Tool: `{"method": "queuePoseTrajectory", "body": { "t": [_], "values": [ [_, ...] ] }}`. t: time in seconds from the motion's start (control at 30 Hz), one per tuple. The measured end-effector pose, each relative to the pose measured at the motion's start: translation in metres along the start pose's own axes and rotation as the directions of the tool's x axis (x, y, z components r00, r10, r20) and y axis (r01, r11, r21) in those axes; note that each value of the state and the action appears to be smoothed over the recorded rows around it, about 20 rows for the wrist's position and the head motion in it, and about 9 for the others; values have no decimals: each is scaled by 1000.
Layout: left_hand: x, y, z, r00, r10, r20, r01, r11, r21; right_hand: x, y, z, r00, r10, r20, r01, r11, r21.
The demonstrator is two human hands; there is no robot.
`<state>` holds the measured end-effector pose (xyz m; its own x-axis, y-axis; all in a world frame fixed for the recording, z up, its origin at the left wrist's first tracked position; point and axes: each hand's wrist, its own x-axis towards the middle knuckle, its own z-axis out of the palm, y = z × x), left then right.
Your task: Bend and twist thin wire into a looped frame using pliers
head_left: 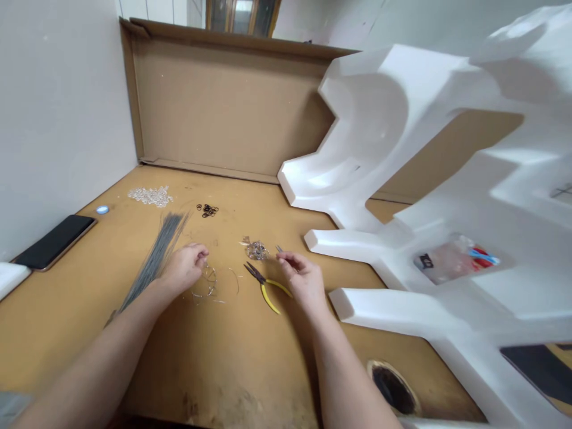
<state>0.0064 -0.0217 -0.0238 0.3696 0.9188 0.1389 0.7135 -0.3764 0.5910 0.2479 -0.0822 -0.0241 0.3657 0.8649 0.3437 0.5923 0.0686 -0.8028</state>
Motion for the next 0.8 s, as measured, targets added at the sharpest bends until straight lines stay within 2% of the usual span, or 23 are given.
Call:
{"method": "queuePoseTrajectory", "body": {
  "t": [0.1, 0.27, 0.37, 0.5, 0.63, 0.8],
  "values": [
    [1, -9, 2, 1000, -6, -23, 5, 998, -58, 1, 5, -2, 999, 27, -17, -27, 1000, 6],
    [5, -19, -3, 996, -87, -38, 81, 987, -140, -6, -3, 8, 999, 12, 34, -12, 1000, 10],
    [6, -21, -2, 993, -121, -9, 116, 971, -210, -12, -10, 18, 995, -49, 88, 50, 999, -5],
    [5, -21, 3, 993, -112, 32, 116, 953, -279, -19, -15, 33, 976, -123, 178, 128, 992, -21],
    [4, -20, 5, 990, -101, 97, 120, 968, -219, -23, -22, 44, 963, -143, 228, 152, 988, -21],
    [4, -16, 5, 986, -84, 143, 95, 992, -78, -25, -39, 54, 923, -192, 332, 222, 974, -54]
  ]
}}
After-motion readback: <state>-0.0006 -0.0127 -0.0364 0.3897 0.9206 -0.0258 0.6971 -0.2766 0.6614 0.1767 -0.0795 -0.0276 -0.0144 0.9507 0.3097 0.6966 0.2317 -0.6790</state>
